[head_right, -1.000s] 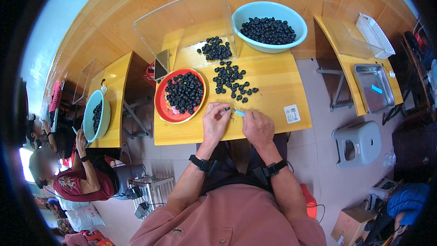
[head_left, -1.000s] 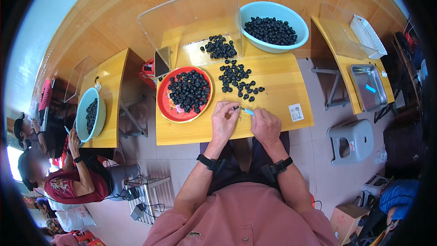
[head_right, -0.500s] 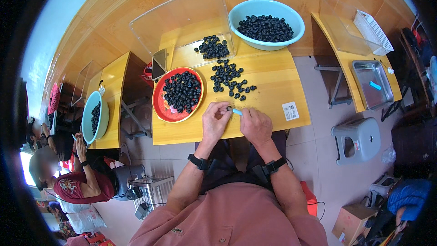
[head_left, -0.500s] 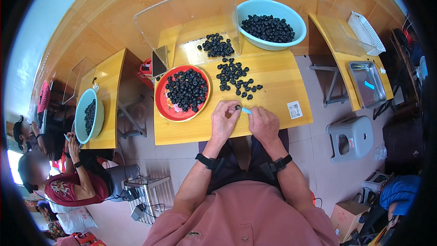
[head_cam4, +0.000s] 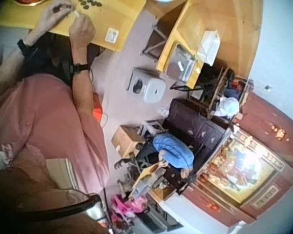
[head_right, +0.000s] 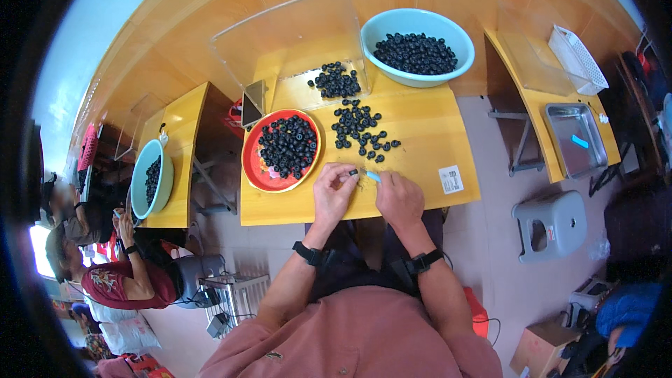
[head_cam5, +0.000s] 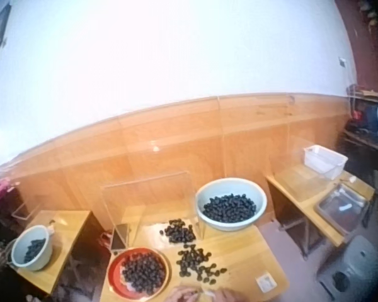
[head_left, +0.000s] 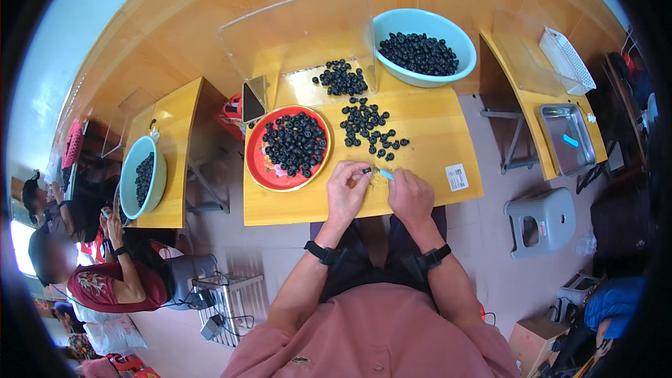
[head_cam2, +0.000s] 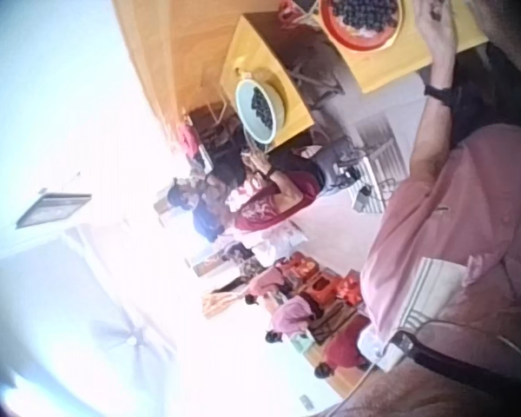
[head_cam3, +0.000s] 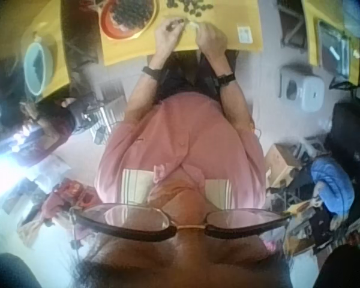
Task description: Processing and sorting small black components on a desk in a manufacturing environment.
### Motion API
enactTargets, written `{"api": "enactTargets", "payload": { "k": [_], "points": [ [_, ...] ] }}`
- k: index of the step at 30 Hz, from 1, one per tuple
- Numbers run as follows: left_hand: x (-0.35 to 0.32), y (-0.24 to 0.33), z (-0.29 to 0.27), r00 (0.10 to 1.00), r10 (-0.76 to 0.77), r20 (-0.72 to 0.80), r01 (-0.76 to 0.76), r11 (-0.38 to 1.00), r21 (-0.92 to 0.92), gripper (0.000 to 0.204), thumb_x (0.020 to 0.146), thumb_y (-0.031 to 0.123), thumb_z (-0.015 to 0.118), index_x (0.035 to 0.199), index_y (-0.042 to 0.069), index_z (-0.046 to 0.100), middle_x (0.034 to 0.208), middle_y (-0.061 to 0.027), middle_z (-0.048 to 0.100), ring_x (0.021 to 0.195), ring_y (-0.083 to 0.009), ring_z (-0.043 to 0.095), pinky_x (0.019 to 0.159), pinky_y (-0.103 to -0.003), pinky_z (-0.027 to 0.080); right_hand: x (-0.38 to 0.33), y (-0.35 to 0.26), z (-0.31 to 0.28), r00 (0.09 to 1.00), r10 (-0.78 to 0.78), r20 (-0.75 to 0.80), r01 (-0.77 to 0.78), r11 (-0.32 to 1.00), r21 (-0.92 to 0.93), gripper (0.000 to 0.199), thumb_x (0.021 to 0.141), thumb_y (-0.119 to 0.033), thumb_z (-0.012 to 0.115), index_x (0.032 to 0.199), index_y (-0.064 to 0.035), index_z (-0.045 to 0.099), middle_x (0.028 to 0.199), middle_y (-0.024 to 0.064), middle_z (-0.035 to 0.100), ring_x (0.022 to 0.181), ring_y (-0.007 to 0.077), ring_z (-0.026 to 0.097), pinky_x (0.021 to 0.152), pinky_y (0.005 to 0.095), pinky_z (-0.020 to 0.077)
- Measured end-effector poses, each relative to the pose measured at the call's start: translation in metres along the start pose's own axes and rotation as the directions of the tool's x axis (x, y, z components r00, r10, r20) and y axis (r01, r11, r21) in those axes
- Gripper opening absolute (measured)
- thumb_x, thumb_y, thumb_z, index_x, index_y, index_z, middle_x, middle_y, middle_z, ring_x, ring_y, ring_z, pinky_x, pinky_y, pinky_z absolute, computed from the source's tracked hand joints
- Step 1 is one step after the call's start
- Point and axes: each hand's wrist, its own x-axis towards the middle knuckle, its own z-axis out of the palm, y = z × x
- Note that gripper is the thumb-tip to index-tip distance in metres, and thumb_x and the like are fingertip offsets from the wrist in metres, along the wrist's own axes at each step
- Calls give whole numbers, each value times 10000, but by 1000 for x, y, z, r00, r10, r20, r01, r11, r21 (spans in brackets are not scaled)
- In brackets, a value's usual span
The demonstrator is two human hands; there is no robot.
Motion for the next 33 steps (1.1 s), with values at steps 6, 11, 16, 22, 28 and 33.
{"api": "enactTargets", "payload": {
  "k": [6,11,16,22,28,33],
  "points": [
    [32,20,-41,907,386,-168,-278,850,448,197,841,-35,771,1027,21,743,982,-127,701,820,-250,683,743,-343,562,-2,2,2,1000,-6,25,6,1000,7,132,906,-183,683,860,-91,600,737,94,579,633,303,639,578,436,518],
    [78,39,-54,880,473,-29,-289,585,758,277,806,-5,745,1076,52,733,1050,-107,703,1059,-279,660,950,-435,501,-2,3,1,1000,-1,-1,1,1000,11,137,888,-182,699,867,-83,607,739,97,577,642,313,640,570,444,510],
    [85,18,-38,815,400,418,-544,282,790,193,853,87,679,1030,124,747,968,-39,696,987,-208,669,991,-403,451,-2,4,2,1000,7,8,-7,1000,2,124,892,-171,694,855,-96,602,733,82,571,648,294,641,570,427,516],
    [76,13,-31,853,285,437,-514,319,796,191,854,76,688,1035,97,745,926,-73,682,914,-254,683,935,-408,488,-3,3,3,999,-2,-35,3,1000,12,143,895,-173,694,837,-100,585,726,79,563,638,295,638,564,423,512],
    [55,8,-22,876,258,408,-479,571,667,194,885,20,664,1072,-3,712,973,-151,662,940,-339,675,831,-436,575,-3,2,2,1000,14,-17,-14,1000,14,144,900,-172,691,839,-97,585,729,83,563,647,294,640,572,423,512],
    [53,9,-21,902,236,362,-429,596,678,170,912,43,675,1074,6,711,980,-163,657,942,-355,682,813,-452,583,-3,3,2,1000,7,-17,-7,1000,-9,154,902,-173,692,836,-93,578,732,86,564,639,298,636,574,428,513]
  ]
}}
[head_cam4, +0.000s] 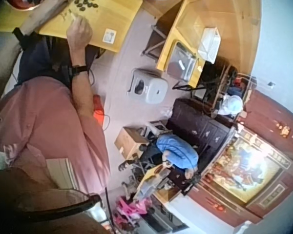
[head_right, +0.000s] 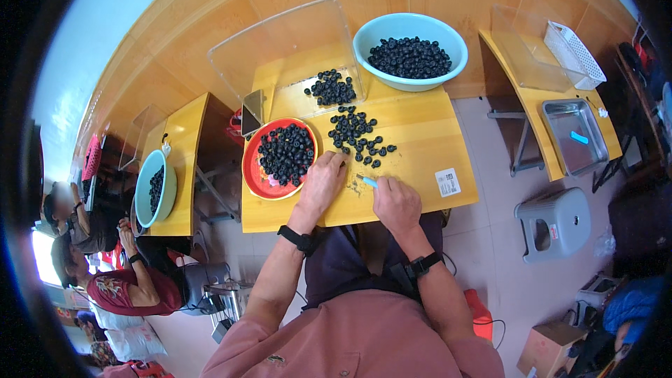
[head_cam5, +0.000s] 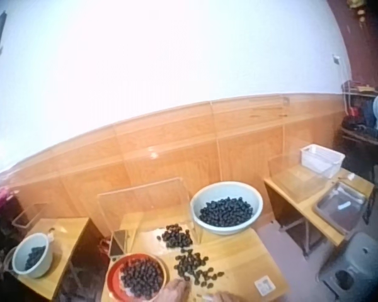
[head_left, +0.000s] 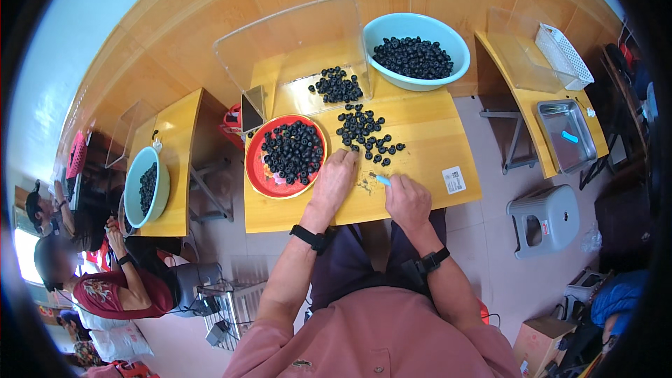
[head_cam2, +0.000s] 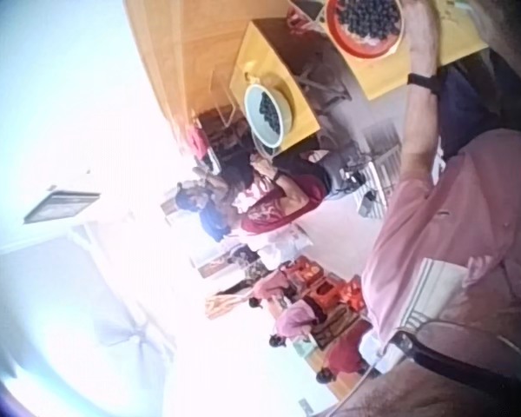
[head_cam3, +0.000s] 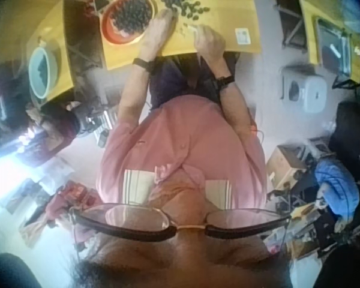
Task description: Processing and sorting small black components on a desk in a manufacturing environment.
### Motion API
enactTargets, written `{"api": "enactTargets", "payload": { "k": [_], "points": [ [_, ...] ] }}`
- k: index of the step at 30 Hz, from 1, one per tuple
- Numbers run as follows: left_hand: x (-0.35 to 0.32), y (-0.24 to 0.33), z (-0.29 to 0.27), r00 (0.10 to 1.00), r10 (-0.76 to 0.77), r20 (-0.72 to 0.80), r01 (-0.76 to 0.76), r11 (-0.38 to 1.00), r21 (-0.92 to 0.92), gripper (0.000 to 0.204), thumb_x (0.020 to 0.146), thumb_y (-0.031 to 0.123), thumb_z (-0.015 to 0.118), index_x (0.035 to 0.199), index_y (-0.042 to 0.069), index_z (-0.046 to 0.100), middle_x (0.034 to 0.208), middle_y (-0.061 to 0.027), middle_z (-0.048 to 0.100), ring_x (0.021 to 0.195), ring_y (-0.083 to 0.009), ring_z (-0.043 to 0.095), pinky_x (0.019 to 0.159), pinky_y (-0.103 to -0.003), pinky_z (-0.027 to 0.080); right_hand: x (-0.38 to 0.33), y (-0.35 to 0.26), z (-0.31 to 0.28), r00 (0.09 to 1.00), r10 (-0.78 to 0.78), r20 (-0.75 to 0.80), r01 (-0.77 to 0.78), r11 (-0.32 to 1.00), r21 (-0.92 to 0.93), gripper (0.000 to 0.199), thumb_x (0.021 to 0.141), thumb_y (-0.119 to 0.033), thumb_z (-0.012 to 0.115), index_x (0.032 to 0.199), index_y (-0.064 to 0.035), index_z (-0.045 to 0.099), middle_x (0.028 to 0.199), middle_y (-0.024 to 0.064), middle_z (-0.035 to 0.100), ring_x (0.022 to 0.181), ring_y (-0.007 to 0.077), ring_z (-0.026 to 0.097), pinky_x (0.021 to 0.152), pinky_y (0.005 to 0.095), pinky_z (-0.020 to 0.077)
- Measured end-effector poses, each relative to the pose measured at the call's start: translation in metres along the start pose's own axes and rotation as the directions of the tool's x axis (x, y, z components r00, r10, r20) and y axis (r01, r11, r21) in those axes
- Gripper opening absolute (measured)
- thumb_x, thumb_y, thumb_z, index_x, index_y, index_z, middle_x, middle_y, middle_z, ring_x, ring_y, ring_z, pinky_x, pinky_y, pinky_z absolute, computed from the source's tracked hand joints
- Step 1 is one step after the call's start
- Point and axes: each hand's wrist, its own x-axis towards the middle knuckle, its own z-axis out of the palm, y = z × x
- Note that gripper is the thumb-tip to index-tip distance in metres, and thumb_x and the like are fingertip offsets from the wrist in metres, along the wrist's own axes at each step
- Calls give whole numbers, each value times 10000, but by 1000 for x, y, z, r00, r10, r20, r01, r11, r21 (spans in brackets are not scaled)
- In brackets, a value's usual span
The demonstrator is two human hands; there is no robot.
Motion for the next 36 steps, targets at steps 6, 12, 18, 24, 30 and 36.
{"api": "enactTargets", "payload": {
  "k": [6,12,18,24,30,36],
  "points": [
    [-10,5,1,992,-76,-100,56,980,-191,172,895,27,705,1065,11,729,990,-185,673,843,-374,697,768,-447,589,0,-1,0,1000,0,-2,0,1000,-1,161,909,-174,687,832,-94,570,724,85,559,626,294,630,566,425,510],
    [-31,30,17,922,-360,-145,253,840,-480,163,863,-29,754,1021,10,741,946,-138,689,808,-281,705,740,-367,580,1,-2,-2,1000,2,0,-2,1000,-3,166,916,-169,681,822,-93,566,717,86,558,623,292,631,563,423,510],
    [-45,38,30,898,-422,-123,302,796,-525,255,878,-1,801,1124,2,731,980,-74,702,840,-142,695,756,-274,570,2,-3,-3,1000,-28,15,27,999,18,174,907,-173,684,804,-98,565,710,80,551,638,277,635,567,418,512],
    [-43,41,31,875,-466,-132,298,732,-612,266,864,-21,793,1122,6,737,967,-73,700,817,-136,677,751,-271,563,3,-3,-5,996,-84,42,83,996,25,166,888,-176,692,806,-100,569,702,77,538,641,267,633,566,413,513],
    [-44,41,30,897,-411,-162,264,791,-552,280,853,-18,799,1126,10,738,960,-72,700,826,-138,681,757,-270,566,2,-2,-4,994,-90,66,90,996,4,157,893,-177,689,810,-105,577,698,76,529,632,263,630,558,408,510],
    [-46,40,32,889,-437,-138,284,762,-582,284,848,-23,808,1121,23,742,978,-66,697,836,-142,685,763,-278,574,2,-3,-3,995,-89,55,89,996,7,153,900,-178,686,817,-106,580,700,76,530,625,262,628,556,407,510]
  ]
}}
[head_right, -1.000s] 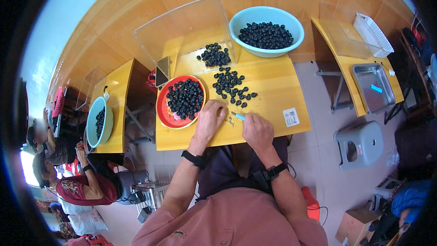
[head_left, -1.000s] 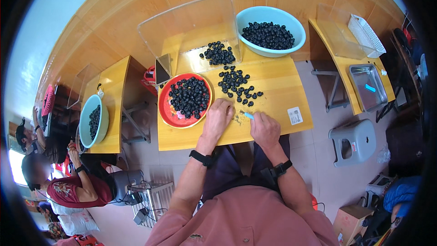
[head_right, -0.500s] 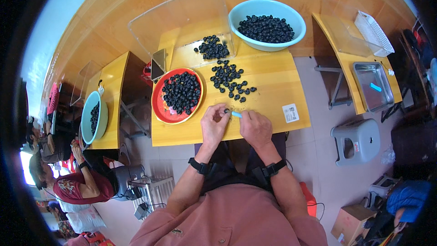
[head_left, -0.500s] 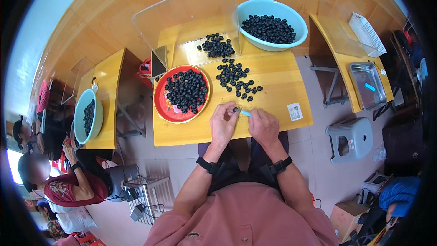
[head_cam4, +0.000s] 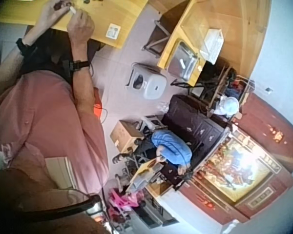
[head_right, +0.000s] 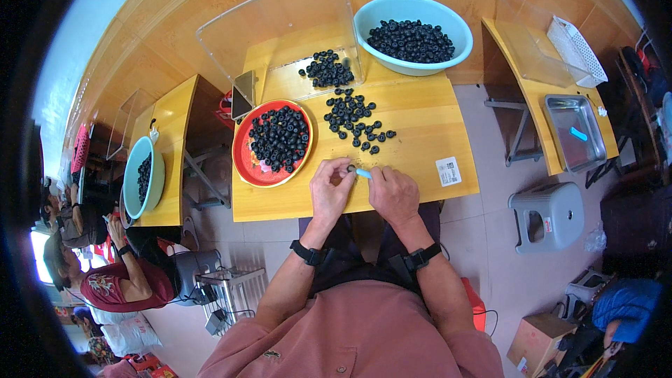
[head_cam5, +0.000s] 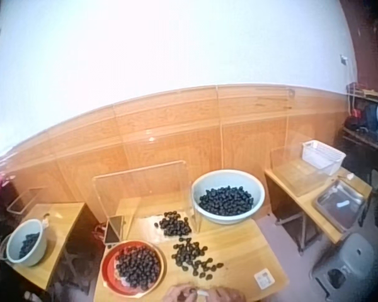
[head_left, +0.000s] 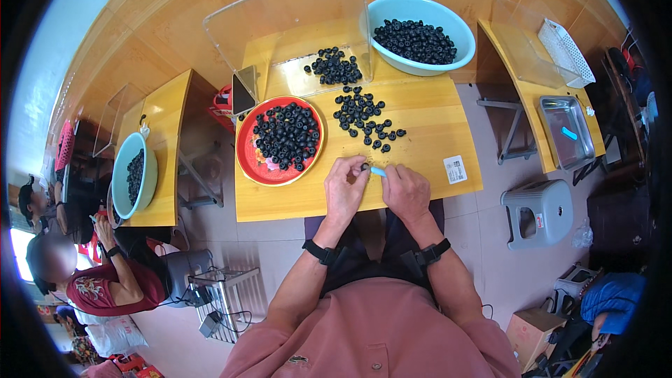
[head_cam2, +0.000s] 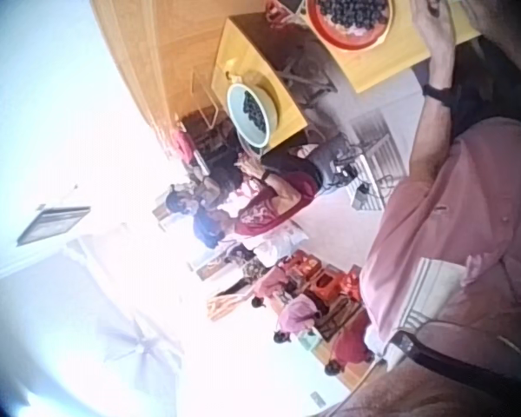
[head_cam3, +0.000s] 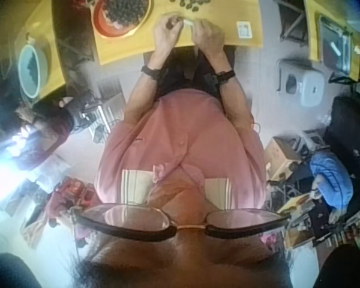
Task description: Processing and sorting small black components on a desk in a manufacturing environment.
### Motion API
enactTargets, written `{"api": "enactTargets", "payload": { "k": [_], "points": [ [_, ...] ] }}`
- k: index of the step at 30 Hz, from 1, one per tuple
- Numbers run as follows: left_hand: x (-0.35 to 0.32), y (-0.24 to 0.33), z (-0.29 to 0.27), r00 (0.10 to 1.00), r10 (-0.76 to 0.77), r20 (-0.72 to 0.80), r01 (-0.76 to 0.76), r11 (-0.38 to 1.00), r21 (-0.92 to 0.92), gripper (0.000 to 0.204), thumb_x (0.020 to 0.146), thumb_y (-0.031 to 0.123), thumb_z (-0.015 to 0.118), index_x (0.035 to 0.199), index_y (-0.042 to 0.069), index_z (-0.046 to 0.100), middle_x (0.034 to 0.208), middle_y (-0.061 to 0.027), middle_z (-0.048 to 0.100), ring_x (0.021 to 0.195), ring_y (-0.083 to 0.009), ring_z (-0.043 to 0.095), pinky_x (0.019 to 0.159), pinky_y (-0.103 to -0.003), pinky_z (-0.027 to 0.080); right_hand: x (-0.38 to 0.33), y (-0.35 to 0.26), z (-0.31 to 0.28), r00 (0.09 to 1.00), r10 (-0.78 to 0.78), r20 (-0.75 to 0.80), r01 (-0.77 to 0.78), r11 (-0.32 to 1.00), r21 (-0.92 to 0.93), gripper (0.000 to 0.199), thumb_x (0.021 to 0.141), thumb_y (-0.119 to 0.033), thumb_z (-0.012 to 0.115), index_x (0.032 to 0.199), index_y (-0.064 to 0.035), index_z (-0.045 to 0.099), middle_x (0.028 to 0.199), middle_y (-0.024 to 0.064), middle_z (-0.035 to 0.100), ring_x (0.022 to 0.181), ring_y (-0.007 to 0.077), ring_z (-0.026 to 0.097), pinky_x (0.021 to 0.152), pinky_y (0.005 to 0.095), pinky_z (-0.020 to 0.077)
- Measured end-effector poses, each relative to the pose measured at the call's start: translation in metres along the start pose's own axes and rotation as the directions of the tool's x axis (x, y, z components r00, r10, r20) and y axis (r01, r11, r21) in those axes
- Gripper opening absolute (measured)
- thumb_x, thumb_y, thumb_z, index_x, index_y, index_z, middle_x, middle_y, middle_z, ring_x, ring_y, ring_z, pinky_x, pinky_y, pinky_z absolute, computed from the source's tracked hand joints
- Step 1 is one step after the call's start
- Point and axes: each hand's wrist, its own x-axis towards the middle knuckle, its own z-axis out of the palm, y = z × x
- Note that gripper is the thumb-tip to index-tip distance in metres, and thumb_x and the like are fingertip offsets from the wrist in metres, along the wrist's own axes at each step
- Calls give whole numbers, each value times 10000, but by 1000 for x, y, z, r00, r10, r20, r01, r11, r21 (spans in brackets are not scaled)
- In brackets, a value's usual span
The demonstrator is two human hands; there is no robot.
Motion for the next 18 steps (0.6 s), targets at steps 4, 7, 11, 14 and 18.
{"api": "enactTargets", "payload": {
  "k": [4,7,11,14,18],
  "points": [
    [-2,-5,2,999,-42,23,43,999,-32,295,867,-49,793,1145,12,712,996,-61,697,865,-130,690,787,-266,575,1,1,0,1000,-1,-4,2,1000,11,156,907,-182,680,817,-104,579,692,77,531,616,266,627,552,410,510],
    [-3,-15,5,994,-101,40,108,957,-268,308,889,-78,769,1172,-5,670,1019,-61,697,904,-118,693,813,-250,574,2,1,3,1000,15,18,-15,1000,4,153,916,-182,673,820,-103,584,689,82,548,617,274,637,549,417,514],
    [-3,-13,2,991,-133,26,134,928,-346,319,896,-94,759,1186,-19,648,1039,-61,691,930,-114,694,835,-243,571,5,-1,1,996,81,29,-81,997,-12,160,927,-177,659,810,-103,578,693,89,572,621,284,651,549,424,522],
    [-1,-4,0,993,-113,18,113,946,-303,281,896,-87,762,1156,-21,677,1032,-59,676,919,-117,693,827,-245,569,5,0,0,997,76,25,-75,997,-17,163,929,-175,656,806,-102,577,694,88,576,619,286,652,549,424,523],
    [-1,-2,-6,999,-52,11,53,988,-145,170,901,-69,759,1062,-20,731,1010,-60,651,875,-120,681,786,-250,558,2,0,2,999,52,4,-52,998,-43,165,925,-177,659,804,-104,574,689,81,566,614,283,643,543,420,515]
  ]
}}
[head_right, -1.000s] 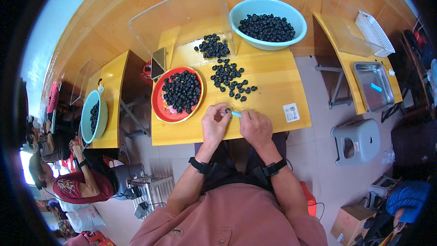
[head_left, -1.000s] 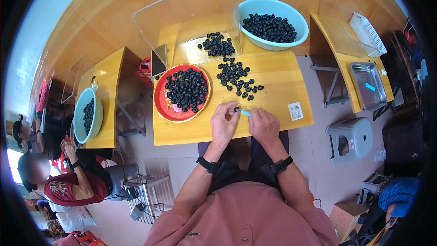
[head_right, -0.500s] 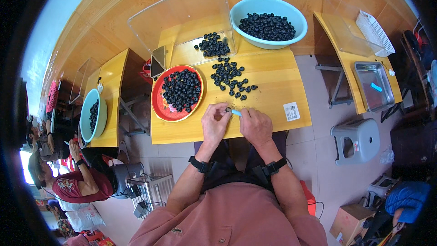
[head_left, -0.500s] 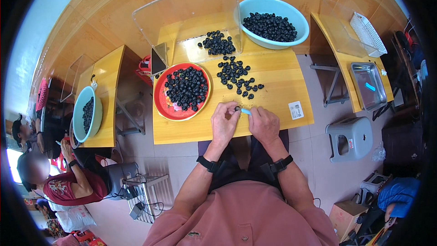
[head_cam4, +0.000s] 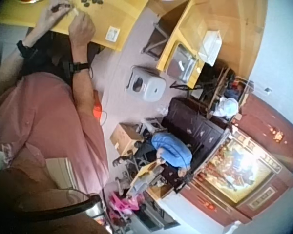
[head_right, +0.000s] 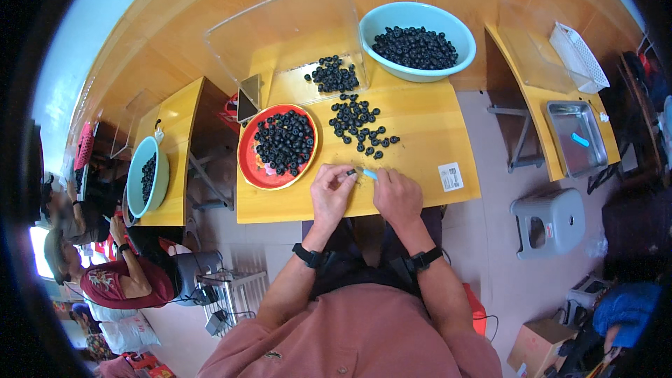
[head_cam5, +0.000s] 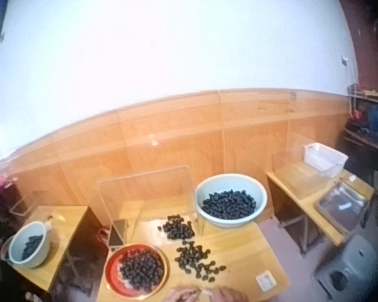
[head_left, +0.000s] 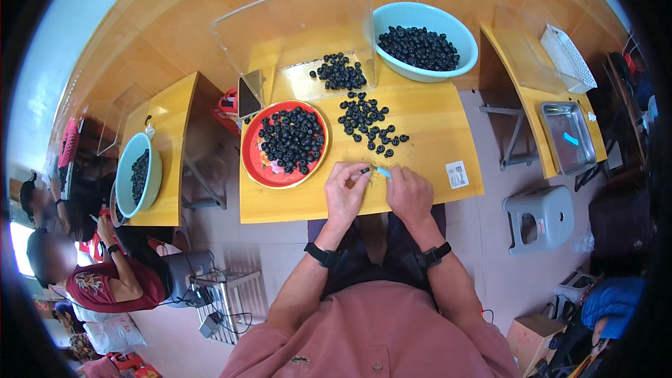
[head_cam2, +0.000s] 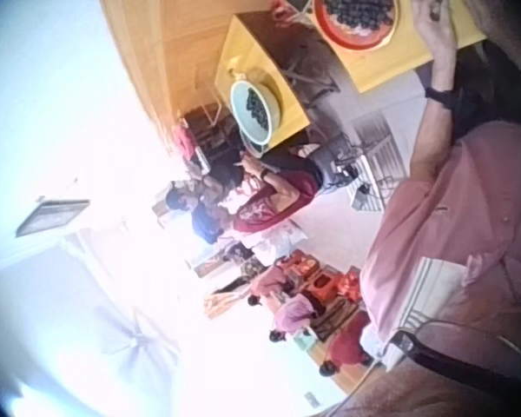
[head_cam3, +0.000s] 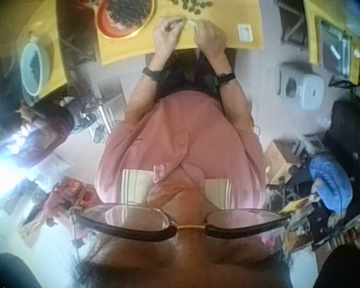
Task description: Processing and sorting small black components on a desk in a manufacturing environment.
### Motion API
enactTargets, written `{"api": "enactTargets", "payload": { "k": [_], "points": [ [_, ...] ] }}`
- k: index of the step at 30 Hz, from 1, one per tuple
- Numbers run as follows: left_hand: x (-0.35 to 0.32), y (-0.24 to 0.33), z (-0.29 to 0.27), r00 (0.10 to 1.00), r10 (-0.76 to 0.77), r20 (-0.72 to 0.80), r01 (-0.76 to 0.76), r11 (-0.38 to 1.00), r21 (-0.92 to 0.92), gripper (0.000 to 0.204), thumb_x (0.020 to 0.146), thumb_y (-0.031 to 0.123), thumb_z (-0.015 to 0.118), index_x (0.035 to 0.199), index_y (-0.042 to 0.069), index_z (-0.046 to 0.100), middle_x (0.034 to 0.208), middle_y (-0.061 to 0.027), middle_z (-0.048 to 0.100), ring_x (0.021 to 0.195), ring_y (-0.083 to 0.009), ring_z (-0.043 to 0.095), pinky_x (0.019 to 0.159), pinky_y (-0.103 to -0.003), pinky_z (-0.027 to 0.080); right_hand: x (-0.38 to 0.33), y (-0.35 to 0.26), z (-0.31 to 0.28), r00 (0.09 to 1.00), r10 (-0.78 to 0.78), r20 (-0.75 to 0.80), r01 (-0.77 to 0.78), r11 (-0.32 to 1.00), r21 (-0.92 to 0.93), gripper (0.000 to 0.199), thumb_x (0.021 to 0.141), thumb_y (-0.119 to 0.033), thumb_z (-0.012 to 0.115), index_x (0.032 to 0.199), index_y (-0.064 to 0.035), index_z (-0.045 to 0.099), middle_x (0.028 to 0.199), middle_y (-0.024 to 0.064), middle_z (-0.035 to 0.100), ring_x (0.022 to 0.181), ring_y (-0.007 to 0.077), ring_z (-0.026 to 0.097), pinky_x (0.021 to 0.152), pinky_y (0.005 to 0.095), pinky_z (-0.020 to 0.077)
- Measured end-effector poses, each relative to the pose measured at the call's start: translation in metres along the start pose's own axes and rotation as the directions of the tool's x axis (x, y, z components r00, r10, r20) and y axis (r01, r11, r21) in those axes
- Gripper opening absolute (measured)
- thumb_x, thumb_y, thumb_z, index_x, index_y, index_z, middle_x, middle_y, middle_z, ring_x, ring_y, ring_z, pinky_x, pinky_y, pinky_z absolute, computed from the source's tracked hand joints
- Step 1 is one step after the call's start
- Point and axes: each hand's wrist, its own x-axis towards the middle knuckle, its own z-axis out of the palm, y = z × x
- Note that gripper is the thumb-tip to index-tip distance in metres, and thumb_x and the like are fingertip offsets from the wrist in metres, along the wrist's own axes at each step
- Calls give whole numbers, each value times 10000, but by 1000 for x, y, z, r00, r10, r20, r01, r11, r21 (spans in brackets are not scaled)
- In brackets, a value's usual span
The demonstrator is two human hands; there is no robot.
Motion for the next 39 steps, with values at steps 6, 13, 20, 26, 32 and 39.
{"api": "enactTargets", "payload": {
  "k": [6,13,20,26,32,39],
  "points": [
    [28,15,-38,959,273,-80,-242,931,272,210,861,-70,756,1060,-4,741,1070,-112,686,913,-217,693,823,-324,564,-3,0,-1,1000,7,-7,-6,1000,20,138,911,-163,671,824,-105,580,707,78,562,614,280,635,548,419,512],
    [98,45,-54,895,433,109,-427,759,491,335,846,-53,698,1172,26,702,1207,-179,678,1144,-383,644,1008,-444,529,-1,1,-4,999,15,-41,-13,999,36,127,899,-163,678,833,-110,584,723,73,567,637,277,640,566,414,518],
    [94,8,-13,869,291,400,-483,673,560,225,849,-13,676,1068,29,704,976,-169,666,1009,-365,662,901,-464,553,-3,0,1,999,16,-41,-14,998,61,139,887,-175,695,838,-113,580,732,68,569,650,278,644,584,420,530],
    [84,15,-10,894,249,373,-428,722,544,215,866,0,685,1078,28,709,1008,-176,685,931,-363,688,840,-456,576,-5,3,-1,999,23,-43,-20,998,59,150,888,-174,695,831,-106,575,731,74,557,665,273,643,592,419,525],
    [44,12,-13,986,124,109,-148,957,249,260,879,-9,756,1137,1,728,1018,-125,700,848,-211,718,769,-330,592,-3,2,-1,998,28,-50,-25,998,64,153,894,-171,694,828,-99,577,726,78,546,659,281,637,581,424,509],
    [9,4,8,999,-52,-7,53,996,66,321,872,-18,791,1181,-5,704,996,-70,692,876,-138,700,793,-274,574,-4,1,0,997,31,-65,-26,997,75,147,896,-172,694,831,-99,585,721,77,549,657,277,636,583,421,510]
  ]
}}
